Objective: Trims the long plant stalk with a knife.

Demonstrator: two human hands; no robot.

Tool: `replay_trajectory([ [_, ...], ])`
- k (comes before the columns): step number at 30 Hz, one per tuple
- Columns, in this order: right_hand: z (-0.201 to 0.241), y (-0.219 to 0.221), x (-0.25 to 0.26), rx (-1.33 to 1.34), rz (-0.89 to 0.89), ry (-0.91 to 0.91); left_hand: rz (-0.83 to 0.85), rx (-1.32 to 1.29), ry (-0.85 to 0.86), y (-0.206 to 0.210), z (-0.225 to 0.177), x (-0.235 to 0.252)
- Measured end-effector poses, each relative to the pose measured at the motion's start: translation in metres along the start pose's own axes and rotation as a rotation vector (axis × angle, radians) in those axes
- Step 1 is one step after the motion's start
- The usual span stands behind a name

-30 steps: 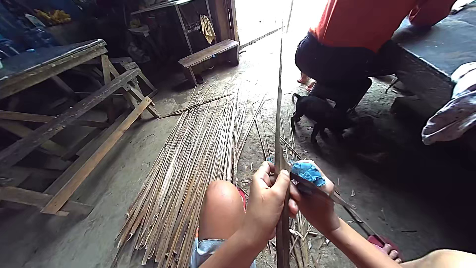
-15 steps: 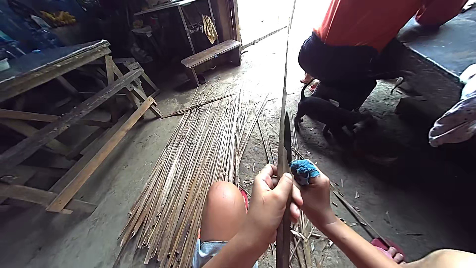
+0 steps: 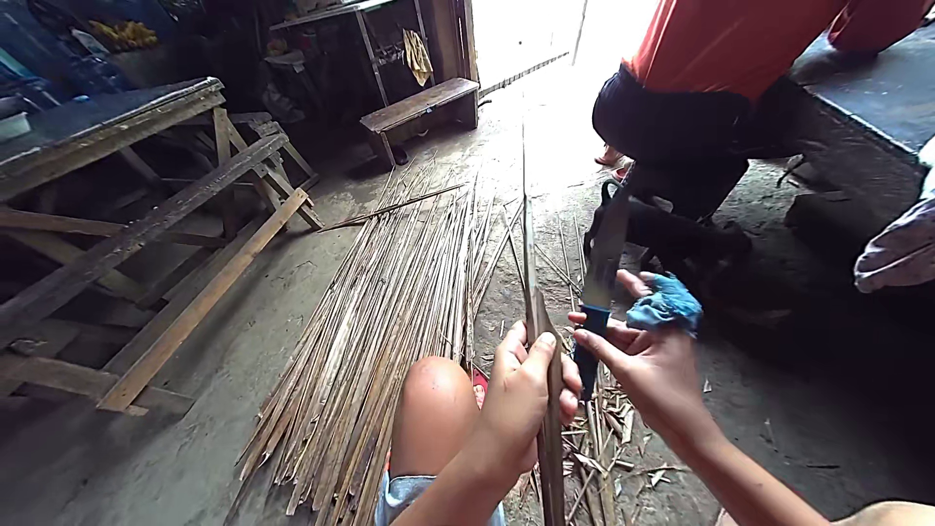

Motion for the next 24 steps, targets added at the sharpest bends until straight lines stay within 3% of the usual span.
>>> replay_trajectory([
  [5, 0.007, -0.004, -0.011, 0.053, 0.153, -0.006, 0.016, 0.011, -0.068, -0.006, 0.001, -0.002],
  [8, 0.019, -0.004, -0.021, -0.148, 0.305, -0.269, 0.110, 0.016, -0.152, -0.009, 0.001, 0.001],
  [12, 0.032, -0.004, -0.030, -0.545, 0.349, -0.525, 0.281, 0.032, -0.337, -0.016, 0.002, 0.013],
  [15, 0.038, -0.003, -0.032, -0.694, 0.391, -0.662, 0.302, 0.031, -0.287, -0.017, 0.001, 0.016],
  [24, 0.035, -0.007, -0.033, -0.649, 0.390, -0.819, 0.278, 0.037, -0.103, -0.004, 0.004, 0.005],
])
Point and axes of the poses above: each hand's wrist, its own x-axis towards the middle knuckle, its own y-axis out of the palm, z = x × y, the point moved 5 cm from there along x, towards the middle knuckle, and after that the axes turned 15 degrees about -y, right-handed, at the moved point
